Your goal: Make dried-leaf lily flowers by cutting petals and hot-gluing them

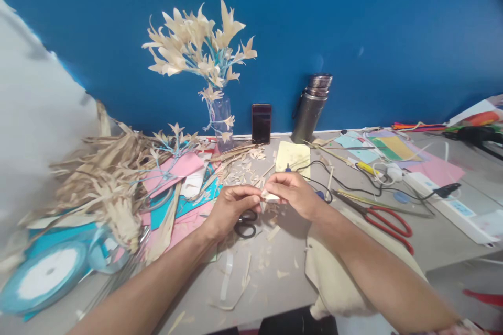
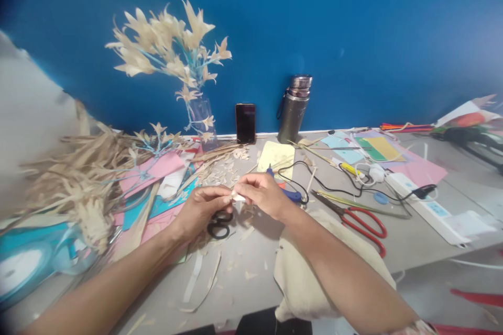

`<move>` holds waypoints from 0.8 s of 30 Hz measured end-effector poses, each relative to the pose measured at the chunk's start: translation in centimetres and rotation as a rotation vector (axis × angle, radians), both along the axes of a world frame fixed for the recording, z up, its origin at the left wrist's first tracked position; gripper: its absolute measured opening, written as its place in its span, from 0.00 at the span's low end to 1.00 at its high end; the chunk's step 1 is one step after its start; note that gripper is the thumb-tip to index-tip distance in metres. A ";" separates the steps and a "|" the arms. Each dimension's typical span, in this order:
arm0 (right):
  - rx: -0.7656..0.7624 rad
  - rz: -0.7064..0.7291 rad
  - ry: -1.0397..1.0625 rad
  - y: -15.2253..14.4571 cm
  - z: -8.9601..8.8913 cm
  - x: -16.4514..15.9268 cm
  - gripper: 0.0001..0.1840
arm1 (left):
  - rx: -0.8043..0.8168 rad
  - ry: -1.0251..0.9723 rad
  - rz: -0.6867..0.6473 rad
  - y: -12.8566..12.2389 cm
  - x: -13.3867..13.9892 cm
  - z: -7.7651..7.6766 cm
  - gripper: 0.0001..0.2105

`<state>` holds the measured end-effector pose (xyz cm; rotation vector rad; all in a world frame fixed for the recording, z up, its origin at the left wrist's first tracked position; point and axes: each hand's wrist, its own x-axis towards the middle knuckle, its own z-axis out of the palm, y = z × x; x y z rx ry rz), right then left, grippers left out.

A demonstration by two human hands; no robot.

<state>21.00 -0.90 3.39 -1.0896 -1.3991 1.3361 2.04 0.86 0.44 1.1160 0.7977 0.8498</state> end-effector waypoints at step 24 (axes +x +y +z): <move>-0.235 -0.009 0.388 0.7 -0.3 0.8 0.18 | -0.026 -0.148 0.022 0.9 -0.4 0.7 0.14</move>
